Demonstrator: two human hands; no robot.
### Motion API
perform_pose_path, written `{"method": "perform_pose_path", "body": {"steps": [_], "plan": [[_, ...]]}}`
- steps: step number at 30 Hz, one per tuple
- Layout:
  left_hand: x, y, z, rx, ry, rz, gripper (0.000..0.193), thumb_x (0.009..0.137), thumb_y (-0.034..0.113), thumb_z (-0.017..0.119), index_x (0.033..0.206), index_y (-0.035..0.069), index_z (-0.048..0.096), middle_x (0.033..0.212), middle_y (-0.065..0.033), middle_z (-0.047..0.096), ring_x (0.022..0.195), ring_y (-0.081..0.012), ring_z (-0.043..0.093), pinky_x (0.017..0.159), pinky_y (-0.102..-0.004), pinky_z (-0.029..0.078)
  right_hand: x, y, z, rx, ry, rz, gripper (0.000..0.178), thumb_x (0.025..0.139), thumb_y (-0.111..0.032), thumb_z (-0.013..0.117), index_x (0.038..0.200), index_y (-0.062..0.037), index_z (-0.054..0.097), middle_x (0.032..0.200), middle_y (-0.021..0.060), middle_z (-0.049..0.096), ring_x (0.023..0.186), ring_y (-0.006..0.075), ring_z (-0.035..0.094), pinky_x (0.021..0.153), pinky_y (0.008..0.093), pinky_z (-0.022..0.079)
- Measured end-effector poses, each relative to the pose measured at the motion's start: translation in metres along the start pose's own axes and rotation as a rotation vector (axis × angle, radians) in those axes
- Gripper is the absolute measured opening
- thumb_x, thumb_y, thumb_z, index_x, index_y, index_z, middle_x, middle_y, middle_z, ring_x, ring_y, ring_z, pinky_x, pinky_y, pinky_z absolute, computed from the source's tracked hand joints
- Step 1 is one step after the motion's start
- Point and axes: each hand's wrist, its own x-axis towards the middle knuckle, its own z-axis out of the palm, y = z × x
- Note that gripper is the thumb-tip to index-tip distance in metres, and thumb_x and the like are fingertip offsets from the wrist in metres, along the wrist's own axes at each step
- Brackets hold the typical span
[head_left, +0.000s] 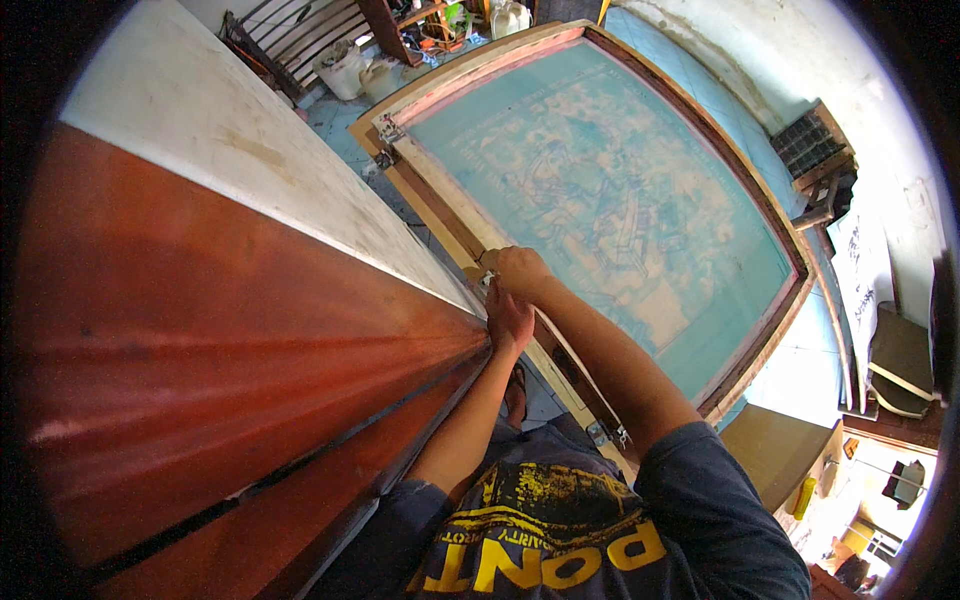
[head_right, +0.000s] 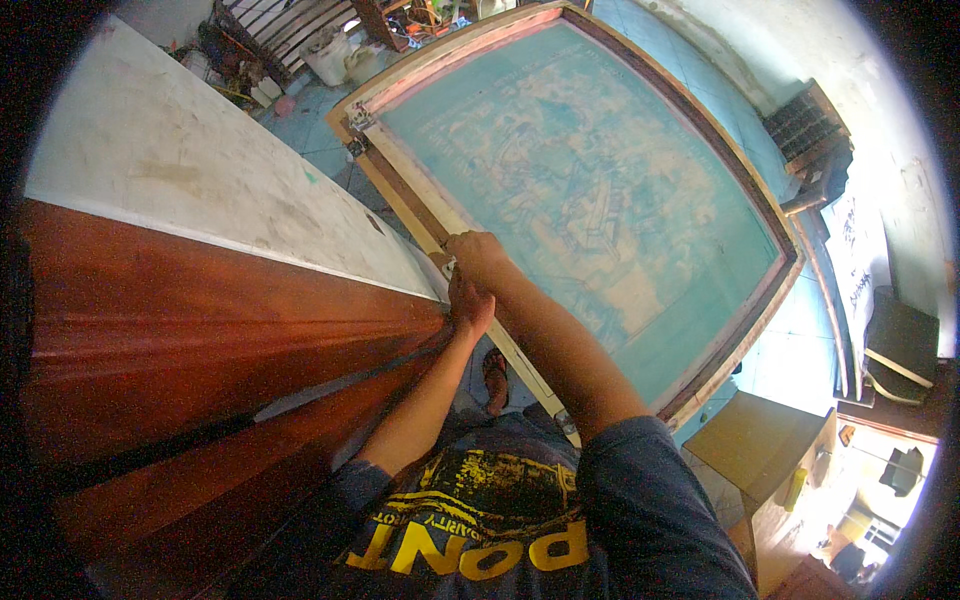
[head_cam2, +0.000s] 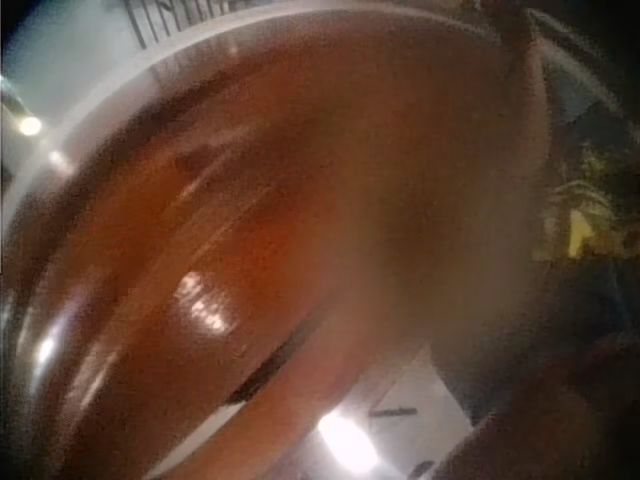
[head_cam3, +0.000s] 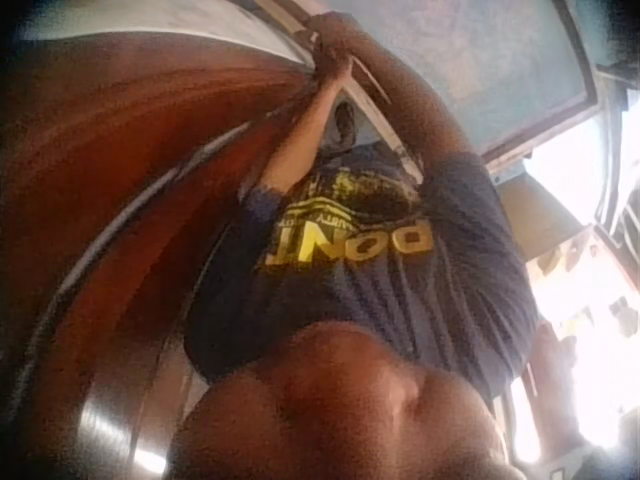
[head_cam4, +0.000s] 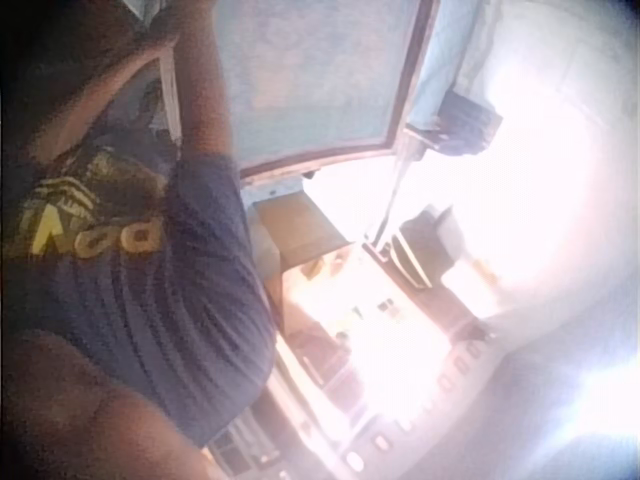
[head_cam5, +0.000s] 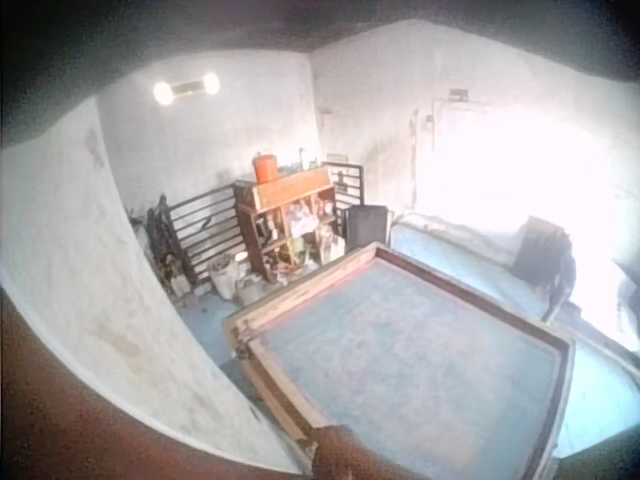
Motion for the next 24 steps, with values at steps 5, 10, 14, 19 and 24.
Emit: {"method": "perform_pose_path", "body": {"steps": [5,10,14,19,24], "plan": [[-0.006,0.002,-0.005,0.093,-0.134,-0.155,0.080,0.086,0.033,0.060,0.146,-0.004,0.021,0.150,-0.0252,0.024,0.139,-0.0382,0.023,0.114,-0.0439,0.022,0.007,0.017,-0.011,-0.020,-0.086,-0.244,0.018,0.079,-0.015,0.063,0.095,-0.0068,0.065,0.092,0.0129,0.067,0.095,0.0326,0.064,0.075,0.0421,0.053],[-0.006,-0.004,-0.002,0.107,-0.134,-0.142,0.082,0.085,0.034,0.061,0.146,-0.003,0.020,0.151,-0.0246,0.022,0.140,-0.0388,0.022,0.115,-0.0437,0.019,0.015,0.012,-0.010,-0.114,-0.020,-0.277,0.020,0.080,-0.017,0.064,0.097,-0.0081,0.066,0.093,0.0109,0.065,0.102,0.0314,0.061,0.075,0.0420,0.053],[-0.006,-0.001,-0.008,-0.014,-0.171,-0.169,0.084,0.086,0.040,0.060,0.144,-0.007,0.024,0.149,-0.0295,0.022,0.139,-0.0414,0.022,0.114,-0.0459,0.018,0.006,0.000,-0.030,0.065,-0.114,0.165,0.023,0.080,-0.021,0.065,0.098,-0.0069,0.065,0.093,0.0110,0.065,0.098,0.0320,0.063,0.073,0.0434,0.054],[-0.002,-0.001,-0.012,0.049,-0.197,-0.143,0.083,0.086,0.040,0.060,0.144,-0.006,0.025,0.148,-0.0297,0.025,0.137,-0.0424,0.025,0.113,-0.0470,0.020,-0.004,-0.011,-0.040,-0.045,-0.237,0.036,0.027,0.081,-0.024,0.065,0.099,-0.0043,0.064,0.096,0.0116,0.064,0.094,0.0322,0.064,0.071,0.0437,0.054],[-0.005,-0.005,0.003,0.114,-0.128,-0.104,0.083,0.085,0.038,0.061,0.146,-0.003,0.023,0.150,-0.0262,0.024,0.138,-0.0388,0.025,0.114,-0.0441,0.022,0.012,0.020,-0.003,-0.165,-0.043,-0.191,0.020,0.079,-0.021,0.065,0.096,-0.0096,0.065,0.100,0.0062,0.065,0.100,0.0279,0.061,0.076,0.0401,0.054]]}}
